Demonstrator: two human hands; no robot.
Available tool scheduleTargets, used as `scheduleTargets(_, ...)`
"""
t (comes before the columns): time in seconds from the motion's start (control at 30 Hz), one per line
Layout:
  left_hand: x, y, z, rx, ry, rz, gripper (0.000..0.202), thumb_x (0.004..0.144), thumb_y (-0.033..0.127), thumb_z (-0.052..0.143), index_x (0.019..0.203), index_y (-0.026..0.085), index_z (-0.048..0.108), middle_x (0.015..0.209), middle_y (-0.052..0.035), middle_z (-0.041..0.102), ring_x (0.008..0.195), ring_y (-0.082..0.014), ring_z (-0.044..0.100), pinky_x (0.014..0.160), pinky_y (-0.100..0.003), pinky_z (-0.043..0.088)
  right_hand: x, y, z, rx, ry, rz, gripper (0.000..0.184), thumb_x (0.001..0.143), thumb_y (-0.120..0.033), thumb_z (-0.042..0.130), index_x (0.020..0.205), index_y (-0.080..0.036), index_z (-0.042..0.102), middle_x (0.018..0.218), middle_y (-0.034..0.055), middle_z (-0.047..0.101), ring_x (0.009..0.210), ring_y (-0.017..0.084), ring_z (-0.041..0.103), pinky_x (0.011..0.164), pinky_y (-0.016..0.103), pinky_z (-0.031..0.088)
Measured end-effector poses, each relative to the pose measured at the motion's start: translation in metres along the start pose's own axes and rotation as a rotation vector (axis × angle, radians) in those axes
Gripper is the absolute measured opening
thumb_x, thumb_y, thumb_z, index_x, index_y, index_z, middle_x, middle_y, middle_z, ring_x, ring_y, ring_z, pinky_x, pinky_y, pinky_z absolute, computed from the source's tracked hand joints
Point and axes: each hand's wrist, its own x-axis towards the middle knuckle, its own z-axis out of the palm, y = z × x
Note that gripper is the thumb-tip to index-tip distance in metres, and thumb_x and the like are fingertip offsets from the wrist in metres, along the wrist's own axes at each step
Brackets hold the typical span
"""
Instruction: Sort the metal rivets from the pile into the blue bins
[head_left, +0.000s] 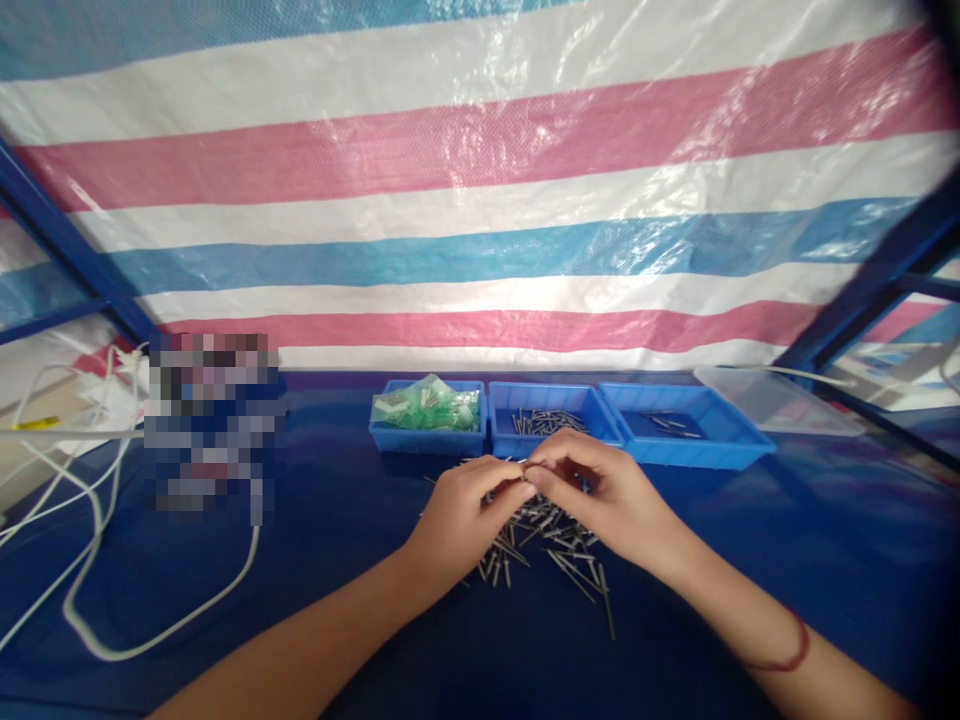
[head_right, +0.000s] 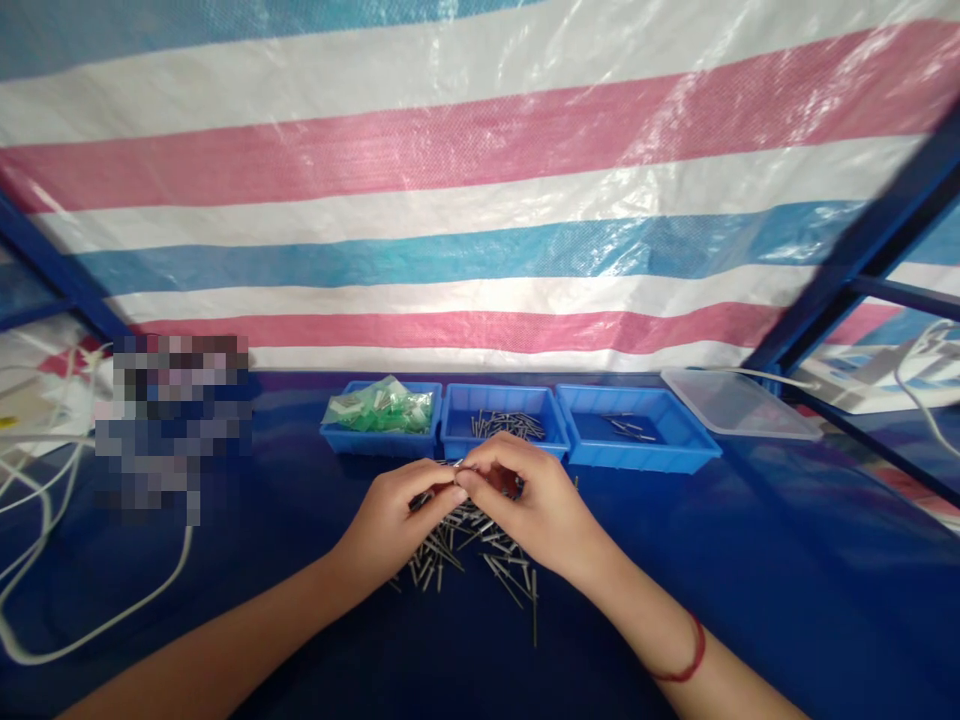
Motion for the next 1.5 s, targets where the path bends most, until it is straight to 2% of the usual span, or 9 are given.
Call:
scheduleTargets(0.3,0.000,-0.001,0.001,-0.028,0.069,-0.078,0.015,0.086,0.028,0.058,0.083,0.018,0.070,0.075,-0.0006,0.069,0.067,-0.0136,0.060,0.065,-0.022,0.045,-0.001,0.002,0.004,0.107,0.060,0.063,0.017,0.084,-0.037,0.061,0.081,-0.020,0.064,0.078,0.0040,0.064,0.074,0.017,0.059,0.064,0.031,0.047)
scheduleTargets(0.6,0.000,0.000,0.000,-0.056,0.142,-0.066,0.012,0.086,0.027,0.059,0.082,0.018,0.065,0.075,0.0001,0.065,0.068,-0.0124,0.059,0.067,-0.023,0.045,0.001,0.004,-0.001,0.133,-0.011,0.091,0.018,0.086,-0.036,0.057,0.085,-0.020,0.066,0.078,0.0025,0.062,0.068,0.014,0.056,0.059,0.028,0.044)
scheduleTargets(0.73,-0.001,0.000,0.000,-0.034,0.180,-0.056,0.012,0.088,0.026,0.056,0.083,0.017,0.061,0.076,-0.0002,0.064,0.070,-0.0124,0.058,0.068,-0.023,0.045,0.001,0.003,-0.001,0.021,-0.063,0.034,0.018,0.088,-0.032,0.054,0.084,-0.020,0.066,0.076,0.0026,0.063,0.066,0.014,0.056,0.057,0.028,0.043)
scheduleTargets(0.87,-0.001,-0.002,0.000,0.040,0.104,-0.011,0.019,0.086,0.029,0.060,0.101,0.018,0.059,0.085,-0.0015,0.064,0.080,-0.0150,0.060,0.075,-0.027,0.046,0.005,0.003,-0.018,-0.193,0.016,-0.057,0.016,0.088,-0.027,0.051,0.082,-0.020,0.065,0.078,0.0035,0.066,0.068,0.015,0.057,0.060,0.028,0.043)
scheduleTargets(1.03,-0.004,0.000,0.001,0.249,-0.002,0.116,0.015,0.088,0.030,0.057,0.097,0.022,0.067,0.100,-0.0038,0.063,0.097,-0.0196,0.057,0.087,-0.035,0.041,0.007,0.031,-0.072,-0.722,0.391,0.036,0.011,0.083,-0.025,0.054,0.079,-0.020,0.063,0.074,0.0041,0.066,0.067,0.018,0.059,0.064,0.031,0.042)
scheduleTargets(1.1,-0.005,0.001,0.001,0.320,-0.047,0.119,0.016,0.088,0.032,0.057,0.096,0.023,0.069,0.104,-0.0038,0.063,0.099,-0.0209,0.055,0.087,-0.038,0.040,0.006,0.050,-0.091,-0.975,0.385,0.112,0.011,0.081,-0.026,0.054,0.076,-0.020,0.062,0.074,0.0065,0.066,0.066,0.021,0.059,0.061,0.032,0.040)
scheduleTargets(1.17,-0.007,0.000,0.002,0.381,-0.108,0.105,0.020,0.087,0.035,0.058,0.099,0.024,0.069,0.108,-0.0035,0.063,0.102,-0.0231,0.054,0.087,-0.040,0.039,0.004,0.066,-0.103,-1.047,0.344,0.138,0.015,0.079,-0.026,0.055,0.066,-0.019,0.060,0.062,0.0087,0.063,0.058,0.023,0.057,0.059,0.035,0.038)
scheduleTargets(1.3,-0.008,-0.004,0.003,0.462,-0.207,0.088,0.022,0.089,0.037,0.055,0.103,0.025,0.068,0.112,-0.0025,0.062,0.103,-0.0242,0.052,0.085,-0.041,0.038,0.004,0.075,-0.105,-1.085,0.343,0.138,0.019,0.080,-0.030,0.054,0.069,-0.017,0.062,0.059,0.0105,0.061,0.054,0.024,0.055,0.059,0.038,0.037)
scheduleTargets(1.5,-0.006,-0.004,0.002,0.516,-0.199,0.111,0.021,0.093,0.030,0.049,0.095,0.024,0.069,0.106,-0.0016,0.064,0.097,-0.0215,0.053,0.081,-0.037,0.036,0.009,0.039,-0.072,-0.929,0.411,0.007,0.020,0.085,-0.030,0.051,0.076,-0.017,0.064,0.072,0.0084,0.065,0.069,0.023,0.058,0.072,0.036,0.042)
